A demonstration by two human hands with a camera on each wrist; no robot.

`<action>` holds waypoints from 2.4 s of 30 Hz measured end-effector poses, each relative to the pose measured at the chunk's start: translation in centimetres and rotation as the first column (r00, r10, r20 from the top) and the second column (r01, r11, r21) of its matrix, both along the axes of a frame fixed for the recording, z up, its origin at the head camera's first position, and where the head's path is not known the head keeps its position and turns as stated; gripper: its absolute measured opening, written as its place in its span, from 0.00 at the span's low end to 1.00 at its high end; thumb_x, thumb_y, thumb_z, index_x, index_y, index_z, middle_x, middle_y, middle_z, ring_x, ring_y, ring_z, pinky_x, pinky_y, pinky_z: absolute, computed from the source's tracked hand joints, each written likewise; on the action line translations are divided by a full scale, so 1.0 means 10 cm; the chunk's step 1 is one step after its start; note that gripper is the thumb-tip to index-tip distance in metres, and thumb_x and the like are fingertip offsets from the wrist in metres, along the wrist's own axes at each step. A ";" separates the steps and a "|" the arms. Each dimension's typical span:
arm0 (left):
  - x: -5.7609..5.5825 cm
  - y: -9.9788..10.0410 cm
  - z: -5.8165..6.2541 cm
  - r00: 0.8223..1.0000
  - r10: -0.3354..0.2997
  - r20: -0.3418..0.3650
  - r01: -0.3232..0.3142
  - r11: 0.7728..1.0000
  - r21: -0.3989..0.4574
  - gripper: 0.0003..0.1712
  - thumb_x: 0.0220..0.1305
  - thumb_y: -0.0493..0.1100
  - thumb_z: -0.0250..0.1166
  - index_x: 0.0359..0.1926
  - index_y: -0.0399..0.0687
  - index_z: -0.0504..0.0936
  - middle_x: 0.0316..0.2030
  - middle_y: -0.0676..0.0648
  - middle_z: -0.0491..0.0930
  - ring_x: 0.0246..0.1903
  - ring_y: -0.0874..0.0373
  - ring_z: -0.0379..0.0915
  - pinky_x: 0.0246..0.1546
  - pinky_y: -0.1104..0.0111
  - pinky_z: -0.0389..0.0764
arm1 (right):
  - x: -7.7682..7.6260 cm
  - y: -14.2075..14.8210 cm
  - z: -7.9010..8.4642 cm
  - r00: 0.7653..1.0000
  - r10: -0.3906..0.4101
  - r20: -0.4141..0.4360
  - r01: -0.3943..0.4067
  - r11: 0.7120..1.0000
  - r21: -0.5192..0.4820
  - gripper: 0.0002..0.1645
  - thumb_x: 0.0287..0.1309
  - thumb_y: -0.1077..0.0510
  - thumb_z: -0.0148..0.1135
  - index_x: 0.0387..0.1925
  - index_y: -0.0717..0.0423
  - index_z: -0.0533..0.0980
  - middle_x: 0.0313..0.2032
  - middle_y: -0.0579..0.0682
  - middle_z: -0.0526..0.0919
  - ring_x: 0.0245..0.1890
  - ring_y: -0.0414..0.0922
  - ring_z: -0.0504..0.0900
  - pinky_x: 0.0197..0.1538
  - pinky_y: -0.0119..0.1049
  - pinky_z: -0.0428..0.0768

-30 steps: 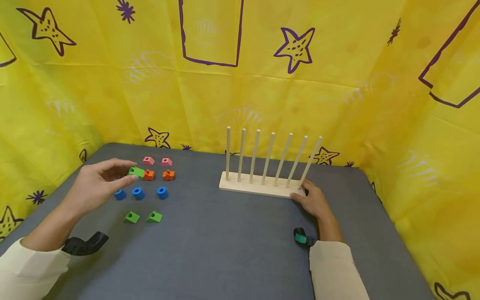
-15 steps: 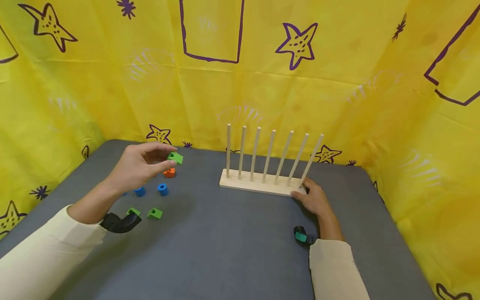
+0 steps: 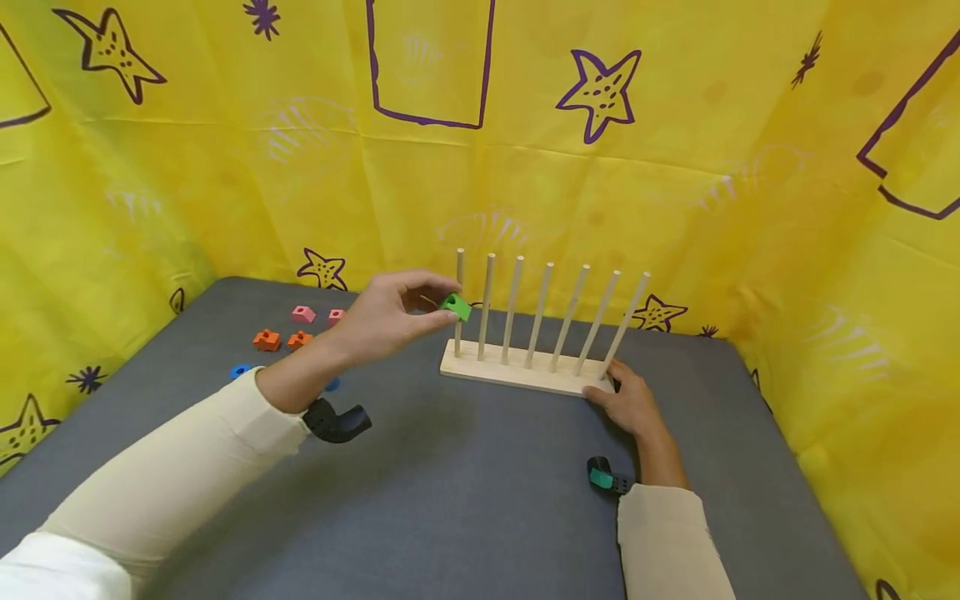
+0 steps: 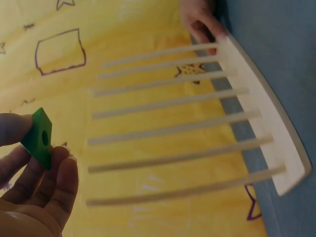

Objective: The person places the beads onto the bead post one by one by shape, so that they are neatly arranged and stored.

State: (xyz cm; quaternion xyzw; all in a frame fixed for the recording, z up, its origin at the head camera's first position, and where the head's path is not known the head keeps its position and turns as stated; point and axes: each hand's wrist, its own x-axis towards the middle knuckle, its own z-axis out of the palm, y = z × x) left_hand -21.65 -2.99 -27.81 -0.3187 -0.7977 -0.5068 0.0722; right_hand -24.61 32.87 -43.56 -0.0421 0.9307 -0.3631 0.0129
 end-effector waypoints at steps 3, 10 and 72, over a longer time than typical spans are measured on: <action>-0.03 0.17 0.06 0.999 -0.024 0.024 0.024 0.999 0.027 0.17 0.59 0.32 0.68 0.50 0.34 0.80 0.39 0.46 0.80 0.38 0.56 0.78 0.40 0.68 0.80 | 0.01 0.01 0.01 1.000 -0.002 0.003 0.002 1.000 -0.003 0.42 0.61 0.50 0.66 0.68 0.68 0.61 0.66 0.72 0.59 0.65 0.70 0.55 0.62 0.65 0.55; -0.09 0.57 0.18 0.994 -0.078 0.071 0.074 0.996 0.057 0.18 0.63 0.34 0.66 0.54 0.36 0.79 0.40 0.46 0.79 0.39 0.56 0.78 0.38 0.70 0.80 | 0.05 0.02 -0.02 1.000 -0.003 0.013 0.003 1.000 0.004 0.43 0.61 0.49 0.65 0.68 0.69 0.60 0.66 0.72 0.59 0.65 0.70 0.55 0.62 0.65 0.56; -0.60 2.37 -0.03 0.973 0.181 0.144 -0.182 0.983 -0.006 0.20 0.66 0.45 0.64 0.58 0.53 0.77 0.47 0.59 0.78 0.36 0.70 0.72 0.32 0.80 0.73 | 0.03 0.02 -0.08 0.995 0.009 -0.098 -0.018 0.996 -0.092 0.28 0.59 0.62 0.63 0.60 0.66 0.71 0.57 0.69 0.70 0.54 0.62 0.70 0.57 0.57 0.66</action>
